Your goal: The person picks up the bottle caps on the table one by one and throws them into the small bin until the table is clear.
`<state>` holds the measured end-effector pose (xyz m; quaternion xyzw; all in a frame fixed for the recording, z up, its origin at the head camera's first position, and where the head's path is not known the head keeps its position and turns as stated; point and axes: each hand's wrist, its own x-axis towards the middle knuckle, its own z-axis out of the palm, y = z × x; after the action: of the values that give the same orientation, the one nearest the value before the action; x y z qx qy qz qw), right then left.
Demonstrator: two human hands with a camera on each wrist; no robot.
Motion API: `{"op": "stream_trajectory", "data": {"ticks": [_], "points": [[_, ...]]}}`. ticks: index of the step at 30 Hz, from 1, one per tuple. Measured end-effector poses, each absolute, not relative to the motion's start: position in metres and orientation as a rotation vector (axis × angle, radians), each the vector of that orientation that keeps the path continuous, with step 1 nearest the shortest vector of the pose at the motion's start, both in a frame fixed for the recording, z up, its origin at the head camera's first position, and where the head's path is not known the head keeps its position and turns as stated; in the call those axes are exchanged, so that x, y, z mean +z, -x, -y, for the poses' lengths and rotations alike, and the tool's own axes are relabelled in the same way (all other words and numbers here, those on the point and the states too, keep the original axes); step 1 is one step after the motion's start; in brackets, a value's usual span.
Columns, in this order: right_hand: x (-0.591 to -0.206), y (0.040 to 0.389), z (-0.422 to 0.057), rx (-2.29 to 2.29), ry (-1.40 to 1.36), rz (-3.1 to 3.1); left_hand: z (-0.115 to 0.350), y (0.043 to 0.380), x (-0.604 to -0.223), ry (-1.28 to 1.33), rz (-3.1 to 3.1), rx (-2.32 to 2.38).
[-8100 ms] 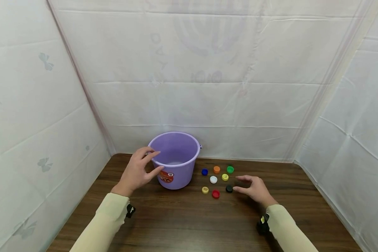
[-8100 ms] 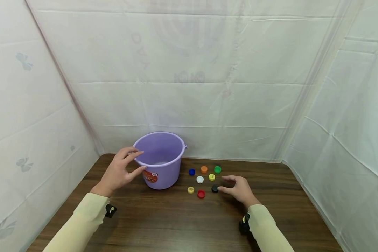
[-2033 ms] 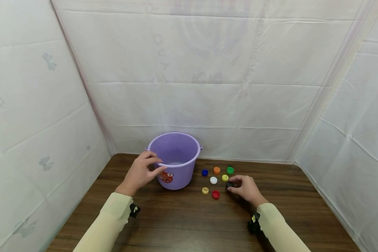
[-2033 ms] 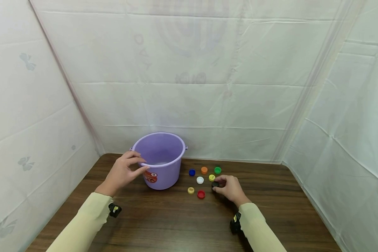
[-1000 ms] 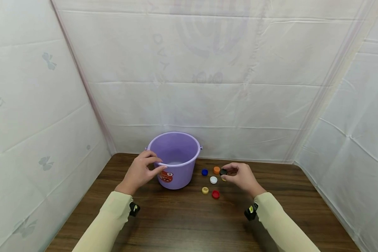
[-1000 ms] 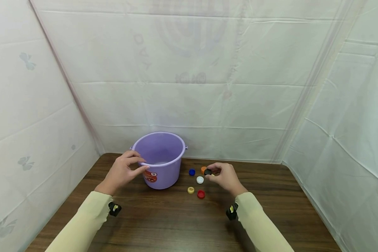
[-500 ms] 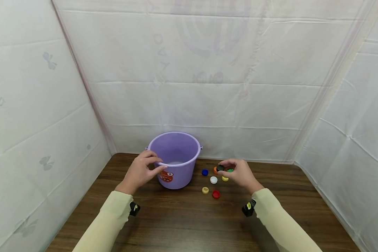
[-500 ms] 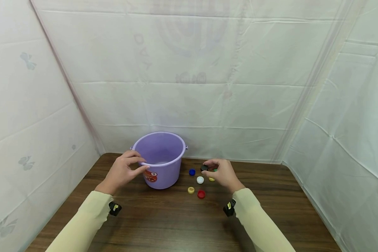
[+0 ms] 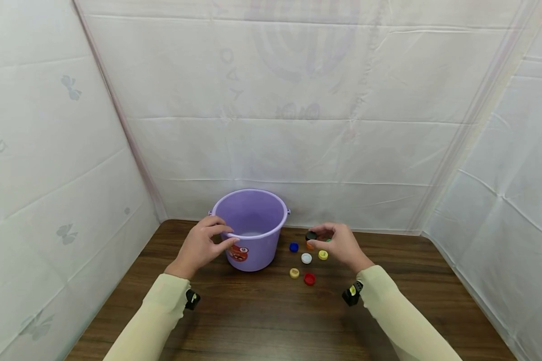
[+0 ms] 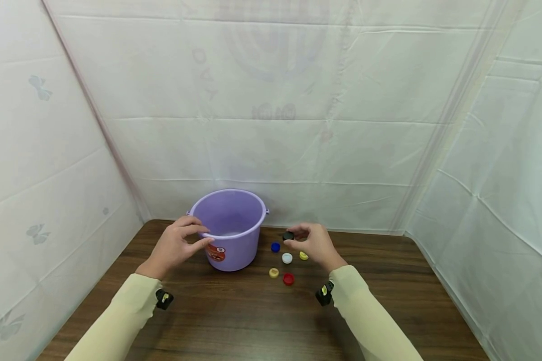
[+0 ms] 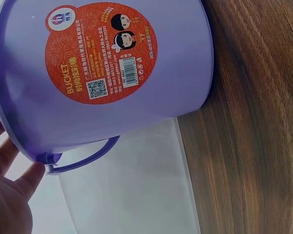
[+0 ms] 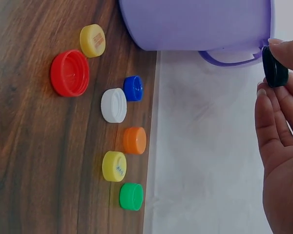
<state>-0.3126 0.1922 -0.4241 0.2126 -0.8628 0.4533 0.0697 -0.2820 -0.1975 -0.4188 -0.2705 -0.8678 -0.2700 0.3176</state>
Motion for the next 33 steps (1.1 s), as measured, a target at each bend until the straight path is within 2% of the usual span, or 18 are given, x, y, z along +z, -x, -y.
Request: {"op": "stream_trajectory", "data": {"ticks": [33], "points": [[-0.407,0.323,-0.166,1.516,-0.679,2.448,0.199,0.282,-0.419,0.684,2.312,-0.731]]}}
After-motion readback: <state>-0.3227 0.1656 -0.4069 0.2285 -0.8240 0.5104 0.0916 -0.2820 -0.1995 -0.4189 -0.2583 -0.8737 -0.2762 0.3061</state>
